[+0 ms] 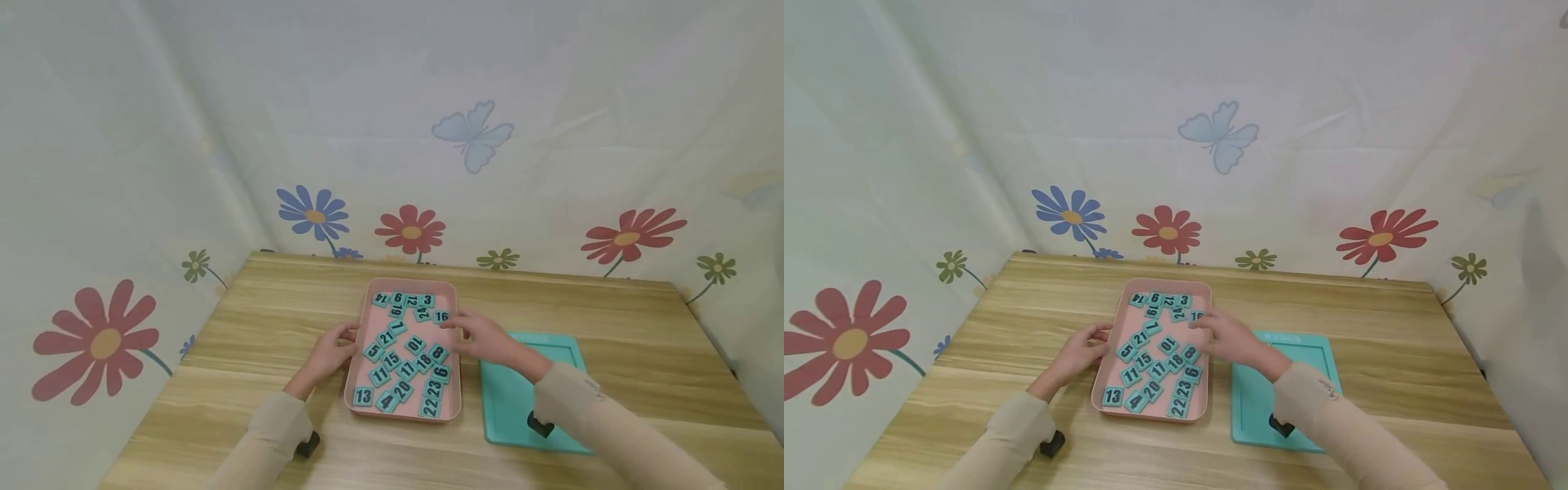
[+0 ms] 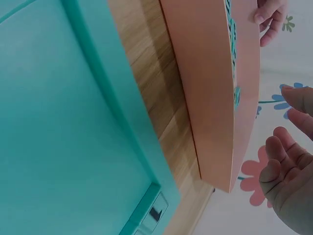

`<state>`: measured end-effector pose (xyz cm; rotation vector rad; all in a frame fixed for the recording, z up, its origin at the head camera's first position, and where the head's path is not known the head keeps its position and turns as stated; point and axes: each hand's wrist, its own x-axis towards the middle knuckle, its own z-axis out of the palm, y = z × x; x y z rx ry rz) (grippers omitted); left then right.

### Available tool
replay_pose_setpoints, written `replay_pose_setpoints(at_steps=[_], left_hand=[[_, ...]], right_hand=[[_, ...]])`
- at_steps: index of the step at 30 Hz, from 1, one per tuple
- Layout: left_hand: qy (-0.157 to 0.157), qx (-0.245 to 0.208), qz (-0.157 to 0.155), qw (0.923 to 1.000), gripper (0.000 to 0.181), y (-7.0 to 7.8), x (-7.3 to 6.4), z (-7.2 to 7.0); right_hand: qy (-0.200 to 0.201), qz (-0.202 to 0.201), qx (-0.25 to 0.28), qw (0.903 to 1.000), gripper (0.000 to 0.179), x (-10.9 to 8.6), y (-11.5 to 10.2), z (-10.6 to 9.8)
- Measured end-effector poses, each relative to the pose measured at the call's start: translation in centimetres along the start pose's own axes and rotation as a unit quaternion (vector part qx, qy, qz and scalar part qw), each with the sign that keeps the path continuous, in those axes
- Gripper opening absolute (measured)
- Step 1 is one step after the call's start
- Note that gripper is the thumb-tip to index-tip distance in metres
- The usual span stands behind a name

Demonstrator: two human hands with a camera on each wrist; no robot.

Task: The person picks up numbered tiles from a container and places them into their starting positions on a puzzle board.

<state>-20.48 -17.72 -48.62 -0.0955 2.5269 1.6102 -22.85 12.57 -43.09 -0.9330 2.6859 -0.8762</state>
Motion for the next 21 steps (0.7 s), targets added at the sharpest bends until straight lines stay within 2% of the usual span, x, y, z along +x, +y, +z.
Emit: replay_pose_setpoints(at_steps=[10, 21], left_hand=[[0.000, -0.002, 0.000, 1.0000, 0.043, -0.1, 0.1, 0.0], [0.002, 0.002, -0.006, 1.0000, 0.042, 0.0, 0.0, 0.0]], right_hand=[[-0.022, -0.015, 0.027, 0.9993, 0.036, 1.4, -1.0, 1.5], [-0.025, -0.018, 0.018, 0.9993, 0.035, 2.6, -1.7, 2.0]])
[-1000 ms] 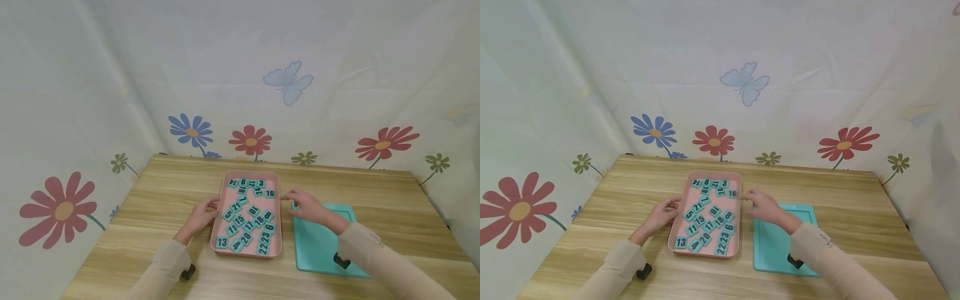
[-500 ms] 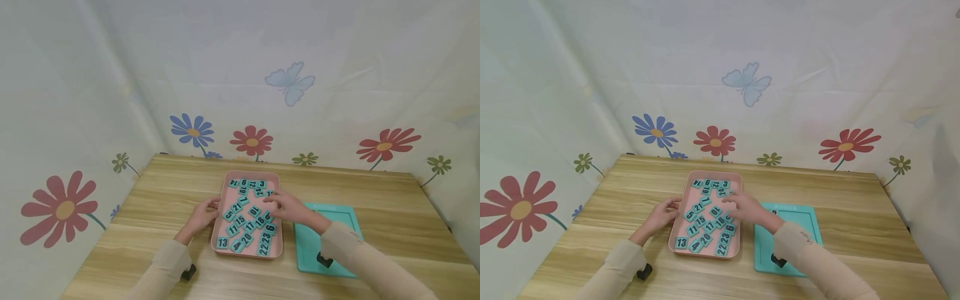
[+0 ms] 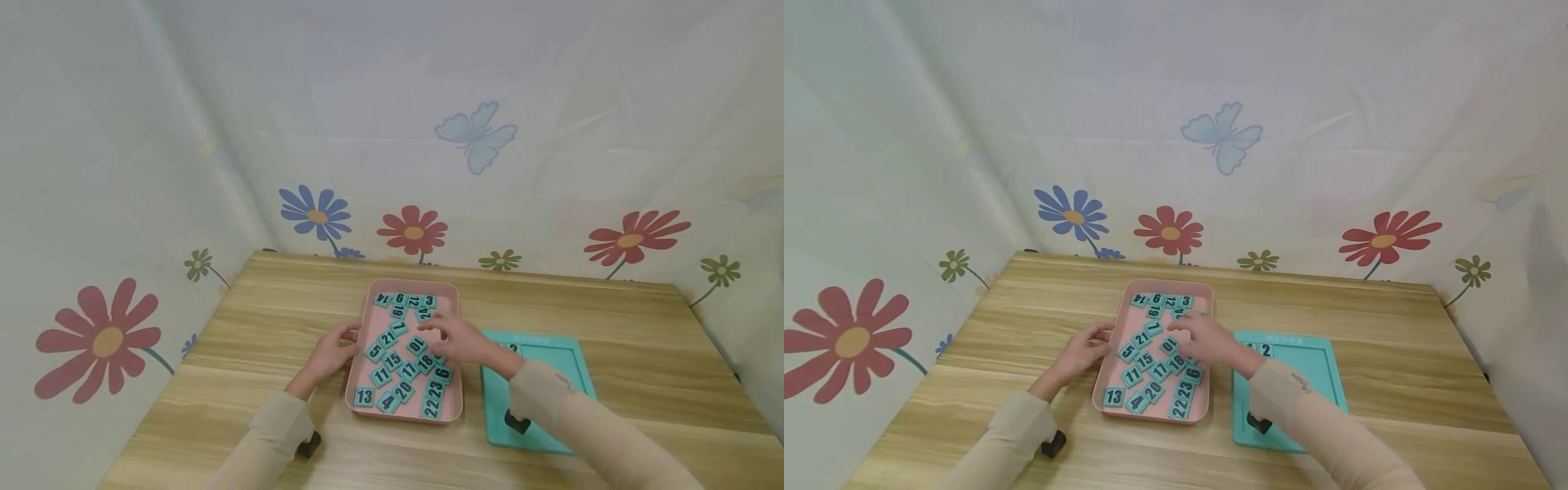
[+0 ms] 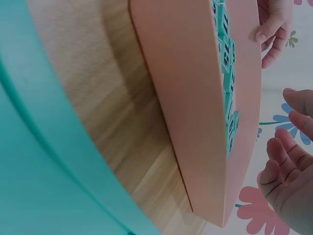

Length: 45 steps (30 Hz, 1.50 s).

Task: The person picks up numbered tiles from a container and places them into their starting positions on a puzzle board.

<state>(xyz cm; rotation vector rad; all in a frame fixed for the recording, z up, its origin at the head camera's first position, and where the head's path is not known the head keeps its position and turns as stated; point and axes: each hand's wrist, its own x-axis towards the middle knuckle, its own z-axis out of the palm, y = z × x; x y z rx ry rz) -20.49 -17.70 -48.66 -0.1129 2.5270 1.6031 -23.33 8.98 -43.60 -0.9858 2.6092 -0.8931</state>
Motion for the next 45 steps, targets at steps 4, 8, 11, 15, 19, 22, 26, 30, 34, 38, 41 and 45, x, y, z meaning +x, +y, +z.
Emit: replay_pose_setpoints(at_steps=[4, 8, 11, 15, 19, 22, 26, 30, 34, 38, 41, 45], left_hand=[[-0.001, -0.003, 0.002, 1.0000, 0.043, 0.0, 0.0, -0.1], [-0.001, -0.008, 0.003, 1.0000, 0.043, 0.1, -0.1, -0.2], [0.001, -0.008, 0.002, 1.0000, 0.043, 0.1, -0.1, -0.2], [0.005, -0.008, 0.002, 1.0000, 0.043, 0.1, -0.1, -0.2], [0.006, -0.006, 0.002, 1.0000, 0.043, 0.1, -0.1, -0.3], [0.005, -0.002, 0.001, 1.0000, 0.042, 0.1, 0.0, -0.4], [0.005, -0.001, 0.002, 1.0000, 0.043, 0.1, 0.0, -0.5], [0.002, -0.002, 0.003, 1.0000, 0.043, 0.0, 0.1, -0.5], [-0.004, -0.002, 0.010, 0.9999, 0.043, -0.2, 0.2, -0.5], [-0.011, -0.008, 0.015, 0.9998, 0.043, -0.2, 0.2, -0.4], [-0.014, -0.015, 0.014, 0.9997, 0.043, -0.1, 0.1, -0.3], [-0.014, -0.018, 0.010, 0.9997, 0.044, 0.0, -0.1, -0.2]], right_hand=[[0.010, -0.022, -0.007, 0.9997, 0.034, 0.6, -0.1, -0.3], [0.018, -0.023, -0.012, 0.9995, 0.033, 1.0, -0.3, -0.9], [0.020, -0.010, -0.008, 0.9997, 0.033, 1.5, -0.1, -1.1], [0.031, -0.013, -0.007, 0.9994, 0.033, 2.1, 0.6, -1.4], [0.047, -0.021, -0.009, 0.9986, 0.032, 2.4, 0.8, -1.9], [0.051, -0.020, -0.012, 0.9984, 0.033, 2.8, 1.0, -2.2], [0.049, 0.013, -0.014, 0.9986, 0.034, 3.3, 1.3, -2.3], [0.053, 0.041, -0.005, 0.9977, 0.036, 4.0, 1.5, -2.2], [0.075, 0.042, -0.013, 0.9962, 0.037, 4.7, 2.2, -1.9], [0.094, 0.042, -0.031, 0.9942, 0.036, 5.3, 3.1, -1.5], [0.096, 0.051, -0.043, 0.9931, 0.034, 5.7, 3.6, -1.2], [0.094, 0.070, -0.054, 0.9916, 0.034, 6.3, 4.3, -0.7]])
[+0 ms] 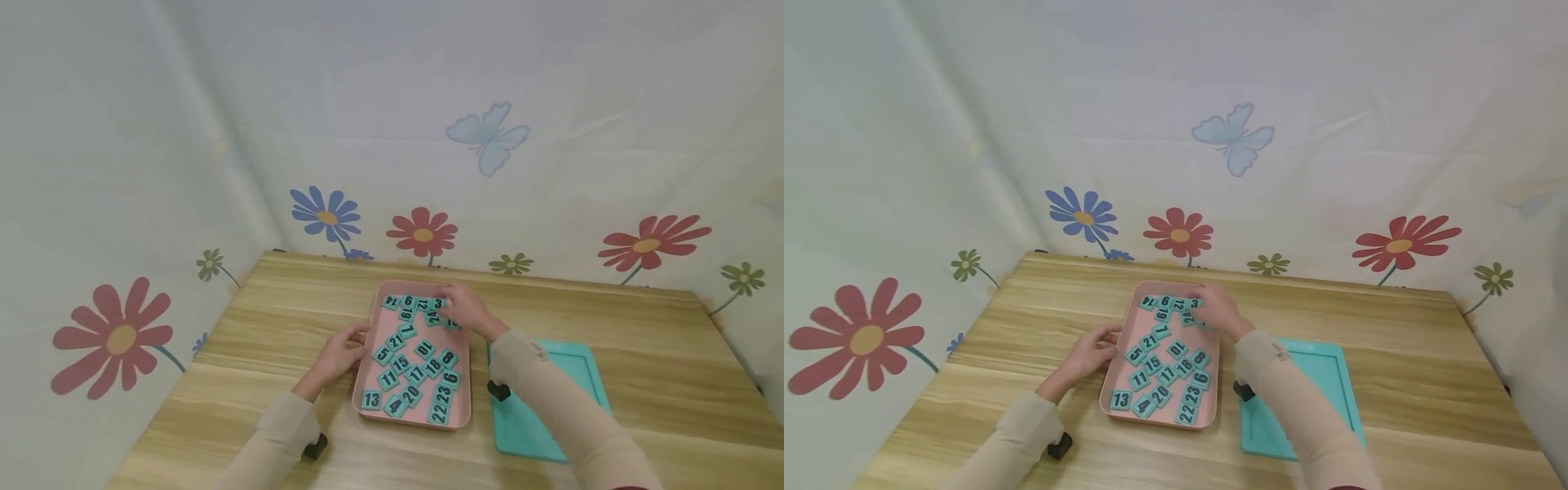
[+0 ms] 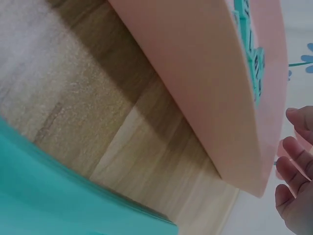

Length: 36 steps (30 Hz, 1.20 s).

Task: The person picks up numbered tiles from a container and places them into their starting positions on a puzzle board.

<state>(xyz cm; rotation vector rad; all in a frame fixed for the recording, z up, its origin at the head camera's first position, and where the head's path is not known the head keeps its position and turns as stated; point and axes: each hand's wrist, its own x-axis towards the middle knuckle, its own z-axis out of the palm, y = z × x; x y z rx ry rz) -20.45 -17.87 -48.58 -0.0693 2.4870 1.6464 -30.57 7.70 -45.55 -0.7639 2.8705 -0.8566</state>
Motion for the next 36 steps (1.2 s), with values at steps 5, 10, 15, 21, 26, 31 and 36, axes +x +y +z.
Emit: replay_pose_setpoints(at_steps=[5, 10, 15, 21, 26, 31, 36], left_hand=[[0.005, -0.001, -0.005, 1.0000, 0.044, -0.1, 0.1, 0.0], [0.006, 0.005, -0.007, 0.9999, 0.043, -0.2, 0.1, 0.1], [0.003, 0.011, -0.002, 0.9999, 0.044, -0.2, 0.1, 0.0], [0.004, 0.012, -0.001, 0.9999, 0.043, -0.1, -0.1, 0.0], [0.003, 0.007, 0.003, 1.0000, 0.043, 0.0, -0.2, 0.1], [0.004, 0.008, 0.006, 0.9999, 0.043, -0.1, -0.1, 0.1], [0.006, 0.012, 0.006, 0.9999, 0.043, -0.1, -0.1, 0.1]], right_hand=[[-0.001, 0.012, -0.017, 0.9998, 0.035, 0.7, 0.4, 0.7], [0.008, 0.012, -0.079, 0.9967, 0.034, 1.0, 0.9, 1.0], [0.023, 0.031, -0.122, 0.9919, 0.034, 1.0, 1.1, 1.0], [0.018, 0.050, -0.145, 0.9880, 0.033, 1.2, 1.6, 1.4], [0.013, 0.042, -0.170, 0.9844, 0.035, 1.5, 2.0, 2.0], [0.005, 0.041, -0.175, 0.9837, 0.035, 1.7, 1.9, 2.1], [0.000, 0.040, -0.194, 0.9802, 0.034, 1.8, 1.6, 2.4]])
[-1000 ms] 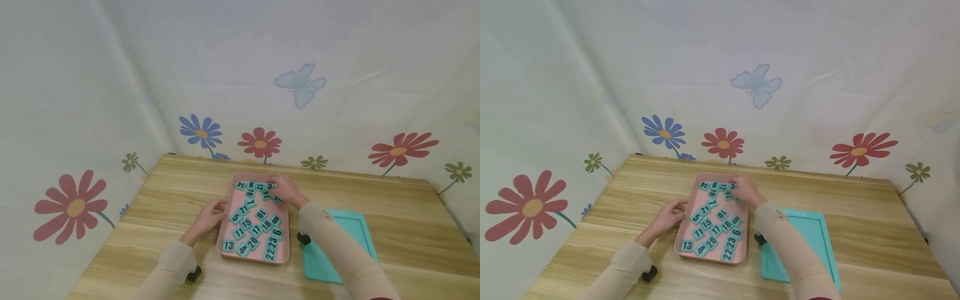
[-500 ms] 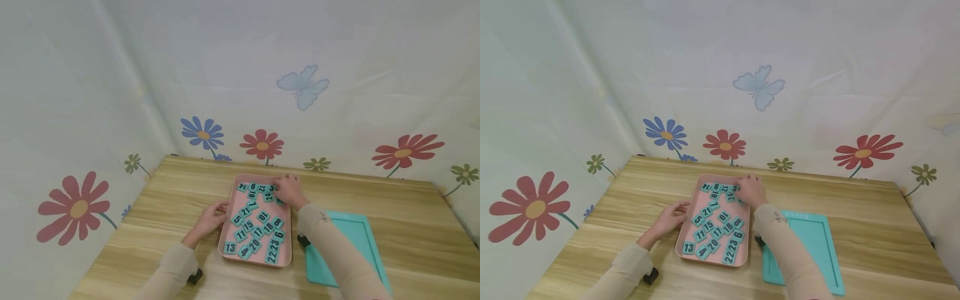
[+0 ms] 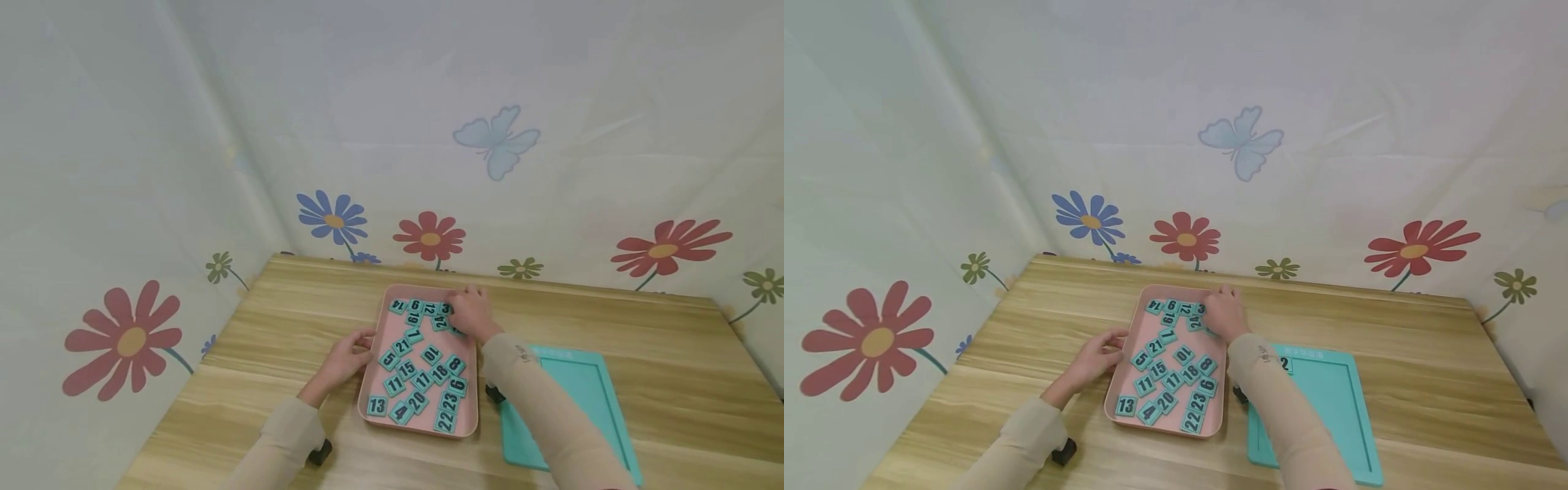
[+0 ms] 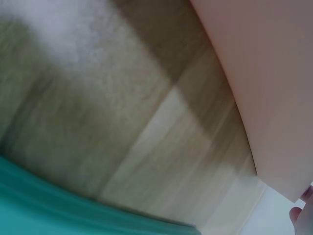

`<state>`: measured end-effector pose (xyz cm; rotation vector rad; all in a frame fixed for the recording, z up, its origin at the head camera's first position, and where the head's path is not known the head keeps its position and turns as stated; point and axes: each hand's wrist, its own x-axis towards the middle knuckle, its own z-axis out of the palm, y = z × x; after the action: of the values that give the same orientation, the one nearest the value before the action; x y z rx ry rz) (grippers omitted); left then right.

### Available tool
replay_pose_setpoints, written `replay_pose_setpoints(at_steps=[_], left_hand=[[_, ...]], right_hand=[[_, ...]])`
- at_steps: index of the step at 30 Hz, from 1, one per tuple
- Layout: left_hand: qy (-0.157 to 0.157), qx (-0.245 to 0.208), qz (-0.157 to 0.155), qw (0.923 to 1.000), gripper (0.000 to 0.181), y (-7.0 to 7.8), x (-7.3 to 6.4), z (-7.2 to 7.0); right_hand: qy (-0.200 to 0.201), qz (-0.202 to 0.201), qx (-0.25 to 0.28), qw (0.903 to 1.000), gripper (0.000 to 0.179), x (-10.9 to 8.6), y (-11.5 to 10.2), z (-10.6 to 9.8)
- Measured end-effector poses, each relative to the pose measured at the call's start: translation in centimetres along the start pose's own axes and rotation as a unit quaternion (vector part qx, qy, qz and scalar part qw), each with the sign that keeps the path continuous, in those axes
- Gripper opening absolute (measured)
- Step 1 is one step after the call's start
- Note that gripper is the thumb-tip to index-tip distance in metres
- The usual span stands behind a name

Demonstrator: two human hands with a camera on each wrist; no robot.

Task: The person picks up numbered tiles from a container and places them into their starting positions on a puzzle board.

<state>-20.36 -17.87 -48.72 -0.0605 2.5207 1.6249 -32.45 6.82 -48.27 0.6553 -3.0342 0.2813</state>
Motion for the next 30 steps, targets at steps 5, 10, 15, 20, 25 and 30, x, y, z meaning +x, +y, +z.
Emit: replay_pose_setpoints(at_steps=[5, 10, 15, 20, 25, 30], left_hand=[[0.000, 0.005, 0.000, 1.0000, 0.043, 0.04, -0.01, 0.02], [0.000, 0.003, -0.001, 1.0000, 0.043, 0.08, -0.03, 0.04], [-0.001, 0.000, 0.000, 1.0000, 0.043, 0.11, -0.04, 0.02], [0.000, 0.001, 0.000, 1.0000, 0.043, 0.11, -0.04, 0.00], [0.003, 0.004, 0.000, 1.0000, 0.043, 0.05, -0.03, 0.01], [0.004, 0.000, -0.004, 1.0000, 0.043, 0.06, -0.01, -0.01]], right_hand=[[0.009, -0.001, -0.006, 0.9999, 0.032, -0.27, -0.29, 0.17], [0.017, 0.006, 0.004, 0.9998, 0.030, -0.29, -0.20, 0.61], [0.020, 0.010, 0.024, 0.9995, 0.025, -0.32, -0.23, 0.71], [0.025, 0.011, 0.036, 0.9990, 0.022, -0.50, -0.34, 0.61], [0.025, 0.009, 0.057, 0.9980, 0.022, -0.71, -0.44, 0.58], [0.030, 0.002, 0.060, 0.9977, 0.025, -0.86, -0.34, 0.73]])
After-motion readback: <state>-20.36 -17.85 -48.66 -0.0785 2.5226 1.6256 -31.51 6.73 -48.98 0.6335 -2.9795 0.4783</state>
